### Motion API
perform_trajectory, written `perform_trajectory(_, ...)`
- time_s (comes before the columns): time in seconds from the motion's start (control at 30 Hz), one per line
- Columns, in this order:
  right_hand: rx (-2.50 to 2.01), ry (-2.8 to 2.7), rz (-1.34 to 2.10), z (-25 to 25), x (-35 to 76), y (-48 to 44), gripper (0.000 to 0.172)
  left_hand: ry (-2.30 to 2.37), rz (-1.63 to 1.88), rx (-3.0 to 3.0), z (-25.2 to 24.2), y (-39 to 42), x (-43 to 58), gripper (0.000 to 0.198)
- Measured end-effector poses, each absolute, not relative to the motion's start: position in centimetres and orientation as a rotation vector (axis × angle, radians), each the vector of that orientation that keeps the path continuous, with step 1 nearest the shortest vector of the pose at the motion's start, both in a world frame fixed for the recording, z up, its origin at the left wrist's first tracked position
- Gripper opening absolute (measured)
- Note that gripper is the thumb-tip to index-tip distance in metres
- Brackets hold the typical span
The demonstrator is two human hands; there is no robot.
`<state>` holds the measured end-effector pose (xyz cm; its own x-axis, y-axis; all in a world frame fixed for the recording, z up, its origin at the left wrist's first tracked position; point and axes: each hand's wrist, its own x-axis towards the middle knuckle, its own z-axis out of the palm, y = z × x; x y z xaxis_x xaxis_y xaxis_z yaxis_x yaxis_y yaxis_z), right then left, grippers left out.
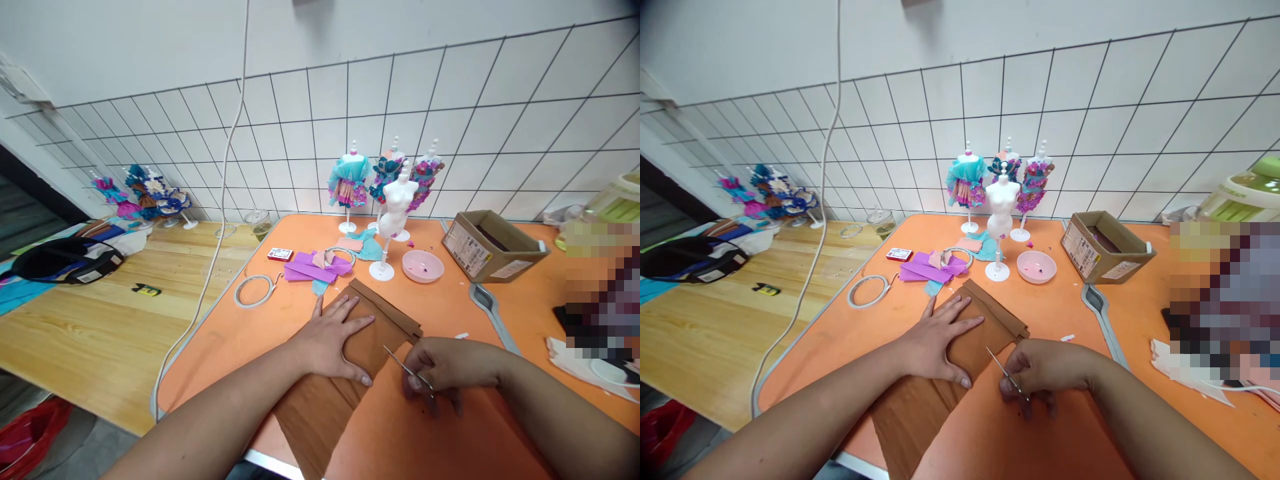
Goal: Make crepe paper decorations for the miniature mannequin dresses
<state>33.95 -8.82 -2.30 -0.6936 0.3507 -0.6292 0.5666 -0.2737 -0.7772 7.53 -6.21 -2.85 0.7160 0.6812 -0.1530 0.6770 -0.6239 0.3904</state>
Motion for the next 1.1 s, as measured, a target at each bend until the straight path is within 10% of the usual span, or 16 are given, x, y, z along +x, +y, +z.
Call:
perform_trajectory(0.23, 1.494, 1.931, -1.909, 0.1, 37.6, -8.8, 0.02, 1.141, 0.004, 2.457, -2.7, -5.7, 7.0, 0.102)
perform_trajectory(0.53, 2.065, 2.261, -0.782, -1.9, 39.9, -6.6, 0.025, 1.148, 0.07, 2.416, -1.7, -5.1, 6.3, 0.079)
perform_trajectory(0.83, 2.264, 2.024, -1.631, -2.3, 39.6, -6.5, 0.028, 0.923, 0.005, 2.42, -0.5, -5.7, 6.5, 0.081)
perform_trajectory(0.97, 2.295, 2.016, -1.948, -2.7, 39.3, -6.0, 0.061, 0.978, 0.012, 2.39, -0.6, -5.5, 6.3, 0.072)
perform_trajectory(1.1, 2.353, 2.138, -1.496, -3.2, 41.0, -5.6, 0.05, 0.974, -0.003, 2.394, -0.7, -5.4, 6.3, 0.077)
